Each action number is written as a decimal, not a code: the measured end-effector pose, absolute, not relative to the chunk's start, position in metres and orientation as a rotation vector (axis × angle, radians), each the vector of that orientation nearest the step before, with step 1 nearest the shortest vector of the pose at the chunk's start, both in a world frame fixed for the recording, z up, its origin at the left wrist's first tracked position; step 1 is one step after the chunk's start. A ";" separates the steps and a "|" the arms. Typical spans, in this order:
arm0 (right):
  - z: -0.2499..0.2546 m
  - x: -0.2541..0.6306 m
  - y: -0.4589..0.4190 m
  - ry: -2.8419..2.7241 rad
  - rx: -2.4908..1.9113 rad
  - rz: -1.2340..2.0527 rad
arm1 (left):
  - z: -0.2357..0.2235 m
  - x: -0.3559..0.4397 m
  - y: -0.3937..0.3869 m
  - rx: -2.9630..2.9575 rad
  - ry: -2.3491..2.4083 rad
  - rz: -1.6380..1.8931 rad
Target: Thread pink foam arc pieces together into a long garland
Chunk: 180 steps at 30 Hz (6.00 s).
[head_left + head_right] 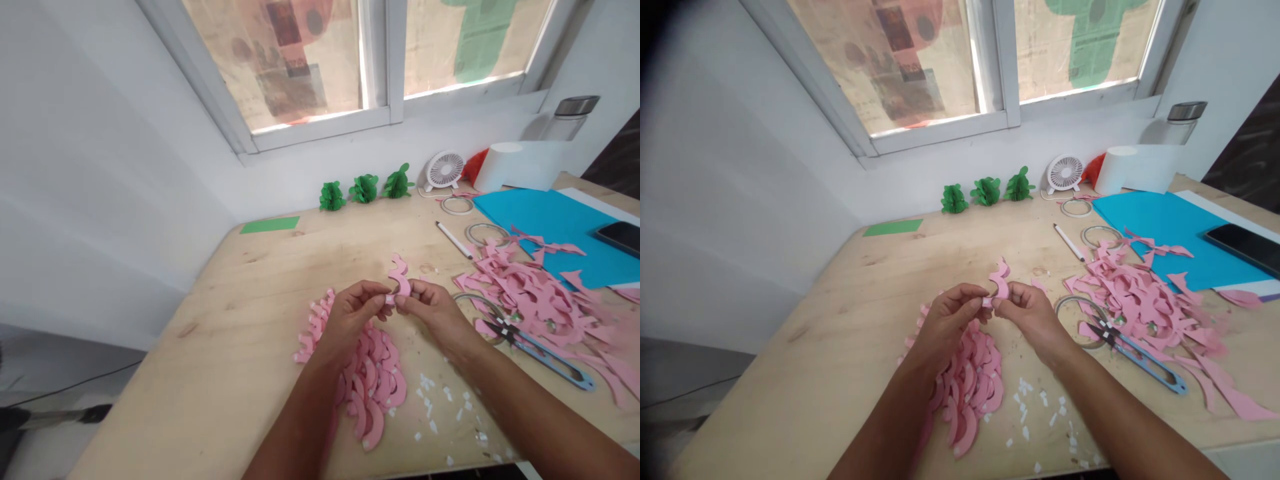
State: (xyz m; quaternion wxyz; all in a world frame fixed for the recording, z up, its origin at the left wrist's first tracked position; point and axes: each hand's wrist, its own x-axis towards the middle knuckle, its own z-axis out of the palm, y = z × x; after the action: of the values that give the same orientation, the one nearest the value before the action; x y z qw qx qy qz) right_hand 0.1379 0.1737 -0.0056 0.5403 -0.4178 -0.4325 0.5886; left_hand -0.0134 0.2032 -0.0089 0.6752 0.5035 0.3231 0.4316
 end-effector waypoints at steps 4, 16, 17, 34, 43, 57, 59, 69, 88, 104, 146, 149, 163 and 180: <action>-0.006 0.138 0.174 -1.045 -0.985 1.407 | -0.012 -0.014 0.204 1.112 0.705 0.962; -0.004 0.139 0.171 -0.957 -0.864 1.582 | -0.004 -0.013 0.201 0.908 0.561 0.862; -0.004 0.139 0.171 -0.955 -0.853 1.593 | -0.004 -0.013 0.201 0.899 0.556 0.860; -0.004 0.139 0.171 -0.992 -0.865 1.603 | -0.008 -0.012 0.201 0.868 0.567 0.891; 0.000 0.139 0.169 -0.955 -0.830 1.603 | -0.005 -0.016 0.203 1.004 0.525 0.867; -0.004 0.138 0.170 -0.925 -0.818 1.593 | -0.011 -0.015 0.203 1.065 0.500 0.912; -0.004 0.138 0.170 -0.928 -0.822 1.585 | -0.012 -0.015 0.203 1.068 0.501 0.908; -0.006 0.137 0.171 -0.984 -0.919 1.515 | -0.012 -0.016 0.205 1.064 0.529 0.903; -0.020 0.138 0.175 -1.288 -1.193 1.136 | -0.013 -0.015 0.206 1.203 0.821 0.915; -0.014 0.138 0.174 -1.242 -1.142 1.243 | -0.015 -0.015 0.207 1.192 0.822 0.954; -0.019 0.136 0.168 -1.654 -1.473 0.312 | -0.017 -0.003 0.197 2.128 1.131 1.310; -0.020 0.136 0.168 -1.657 -1.472 0.303 | -0.017 -0.003 0.197 2.120 1.127 1.300; -0.021 0.136 0.168 -1.613 -1.476 0.392 | -0.021 -0.001 0.198 1.996 1.145 1.331; -0.019 0.136 0.170 -1.477 -1.521 0.576 | -0.022 0.001 0.196 2.210 1.199 1.419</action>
State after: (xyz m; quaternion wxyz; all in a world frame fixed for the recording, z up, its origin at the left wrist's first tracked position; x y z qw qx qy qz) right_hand 0.1357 0.1699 -0.0191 0.4552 -0.6165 -0.5986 0.2335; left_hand 0.0008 0.1962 -0.0217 0.1269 0.7592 0.4120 0.4875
